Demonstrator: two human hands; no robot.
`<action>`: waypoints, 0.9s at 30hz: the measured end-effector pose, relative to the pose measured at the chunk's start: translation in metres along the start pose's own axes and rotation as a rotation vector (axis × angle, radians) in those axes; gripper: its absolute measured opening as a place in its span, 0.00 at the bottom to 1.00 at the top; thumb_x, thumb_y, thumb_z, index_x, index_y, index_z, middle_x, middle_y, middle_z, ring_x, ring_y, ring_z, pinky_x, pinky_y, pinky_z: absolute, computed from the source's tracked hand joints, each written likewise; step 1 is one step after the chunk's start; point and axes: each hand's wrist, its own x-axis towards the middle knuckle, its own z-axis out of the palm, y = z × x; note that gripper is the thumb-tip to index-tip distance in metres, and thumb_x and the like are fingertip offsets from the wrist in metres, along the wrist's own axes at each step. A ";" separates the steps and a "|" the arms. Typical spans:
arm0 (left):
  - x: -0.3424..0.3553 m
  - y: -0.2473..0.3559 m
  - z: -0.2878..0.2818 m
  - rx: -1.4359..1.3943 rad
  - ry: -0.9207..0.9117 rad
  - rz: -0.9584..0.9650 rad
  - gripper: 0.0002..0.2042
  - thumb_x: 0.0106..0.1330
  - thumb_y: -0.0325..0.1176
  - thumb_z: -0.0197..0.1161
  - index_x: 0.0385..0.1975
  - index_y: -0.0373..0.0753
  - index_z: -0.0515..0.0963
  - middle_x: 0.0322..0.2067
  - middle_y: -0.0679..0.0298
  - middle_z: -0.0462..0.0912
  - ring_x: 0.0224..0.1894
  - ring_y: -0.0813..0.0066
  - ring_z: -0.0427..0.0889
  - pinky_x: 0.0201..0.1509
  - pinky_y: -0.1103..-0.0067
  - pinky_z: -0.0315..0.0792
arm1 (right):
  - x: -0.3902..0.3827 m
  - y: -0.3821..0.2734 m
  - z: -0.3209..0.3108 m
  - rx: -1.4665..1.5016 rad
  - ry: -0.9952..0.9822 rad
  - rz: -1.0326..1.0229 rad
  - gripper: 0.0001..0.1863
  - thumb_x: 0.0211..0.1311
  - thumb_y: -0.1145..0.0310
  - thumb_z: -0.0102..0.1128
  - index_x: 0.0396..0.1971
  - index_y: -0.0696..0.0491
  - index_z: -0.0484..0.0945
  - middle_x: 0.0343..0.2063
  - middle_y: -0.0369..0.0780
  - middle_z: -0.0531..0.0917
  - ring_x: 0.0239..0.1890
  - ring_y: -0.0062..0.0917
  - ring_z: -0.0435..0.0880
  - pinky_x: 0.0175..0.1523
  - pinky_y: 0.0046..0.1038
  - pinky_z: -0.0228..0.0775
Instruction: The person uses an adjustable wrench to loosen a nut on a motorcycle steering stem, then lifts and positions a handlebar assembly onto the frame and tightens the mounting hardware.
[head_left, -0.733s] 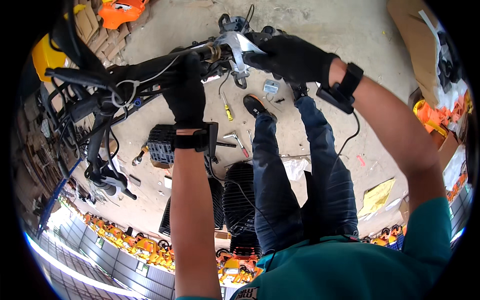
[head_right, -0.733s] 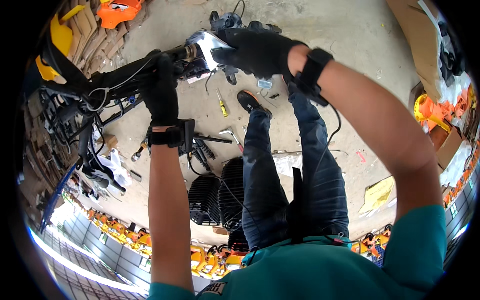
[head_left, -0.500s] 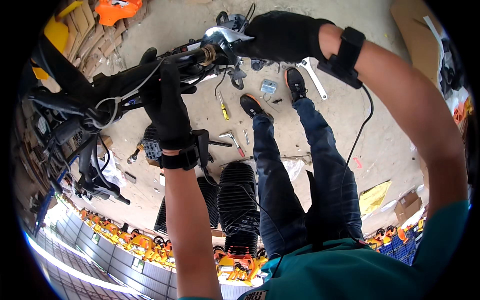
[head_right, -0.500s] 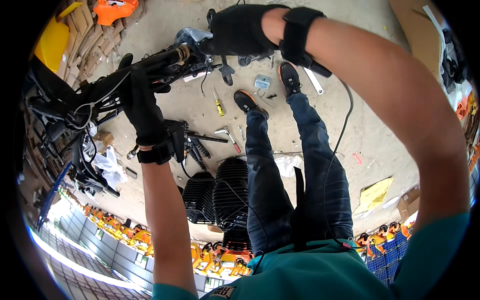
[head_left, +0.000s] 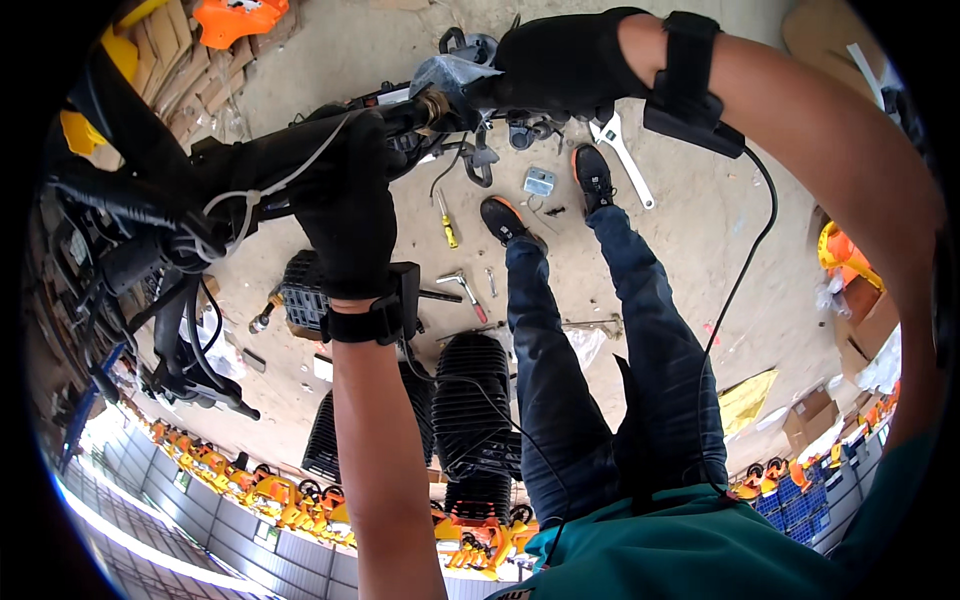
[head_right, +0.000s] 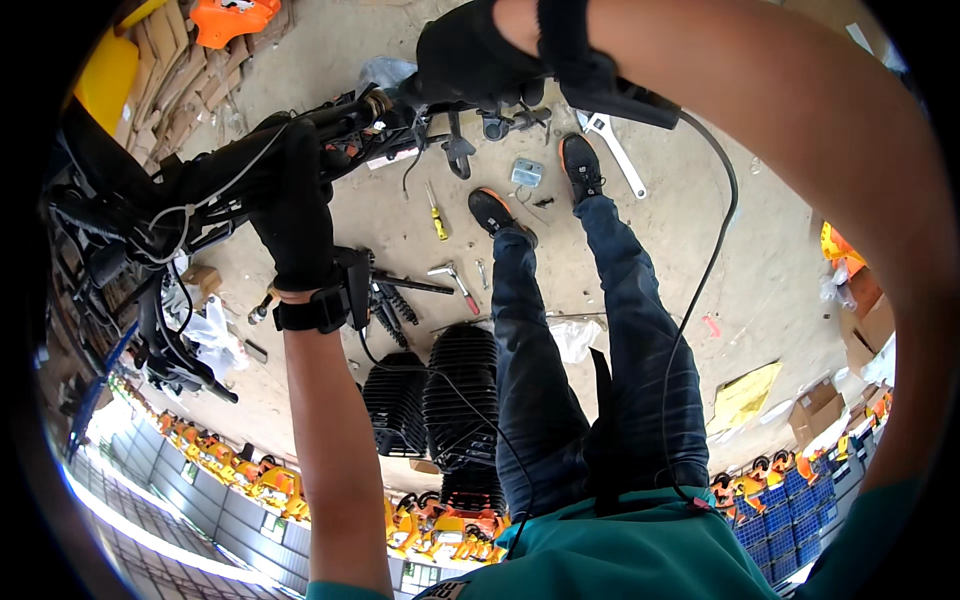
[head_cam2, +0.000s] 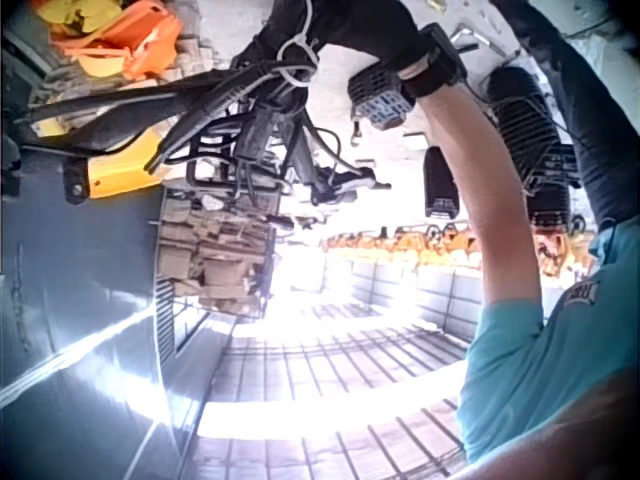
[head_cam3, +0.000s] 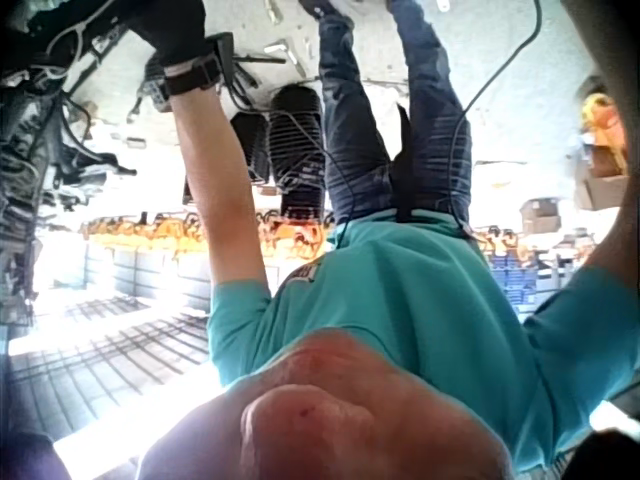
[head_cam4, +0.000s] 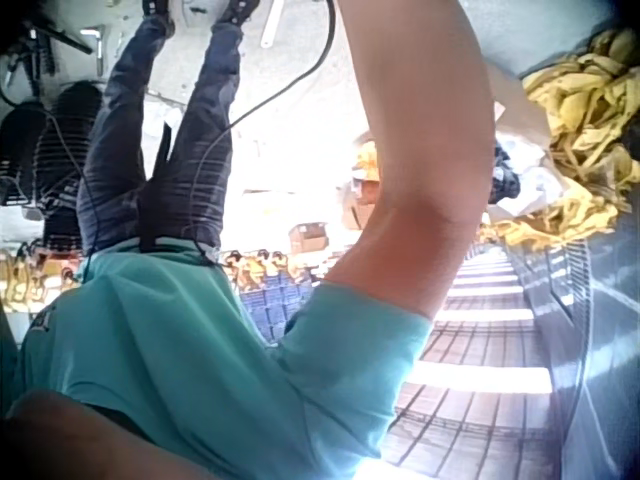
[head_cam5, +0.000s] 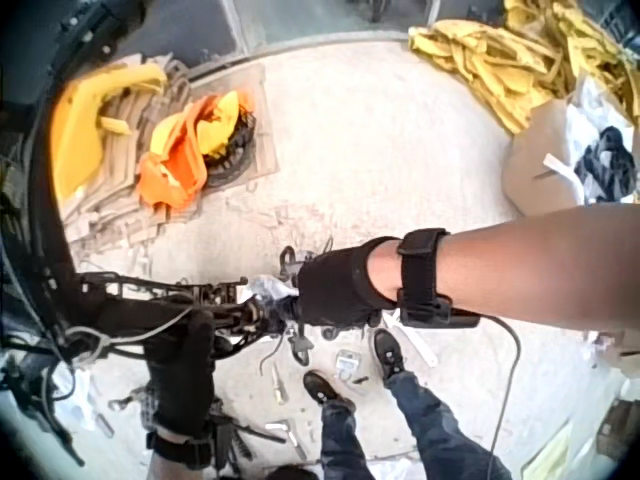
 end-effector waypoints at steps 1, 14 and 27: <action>0.000 -0.001 -0.001 -0.010 0.009 -0.007 0.08 0.65 0.25 0.66 0.42 0.35 0.79 0.33 0.67 0.82 0.31 0.83 0.79 0.36 0.85 0.74 | -0.003 0.002 0.001 0.121 -0.046 0.030 0.21 0.72 0.56 0.47 0.31 0.59 0.80 0.20 0.40 0.79 0.17 0.22 0.78 0.26 0.26 0.73; 0.002 -0.003 0.004 0.011 0.010 0.082 0.10 0.63 0.27 0.68 0.41 0.35 0.78 0.34 0.67 0.82 0.33 0.82 0.80 0.36 0.84 0.75 | -0.008 0.002 0.044 0.481 -0.146 -0.088 0.10 0.69 0.68 0.50 0.45 0.57 0.73 0.20 0.39 0.78 0.17 0.22 0.78 0.19 0.24 0.70; 0.001 -0.002 0.006 0.134 0.085 0.159 0.05 0.63 0.27 0.69 0.34 0.36 0.79 0.28 0.70 0.81 0.28 0.83 0.77 0.32 0.83 0.72 | 0.003 -0.060 0.201 1.070 0.655 -0.115 0.07 0.67 0.69 0.54 0.38 0.54 0.68 0.21 0.39 0.75 0.23 0.27 0.77 0.28 0.30 0.70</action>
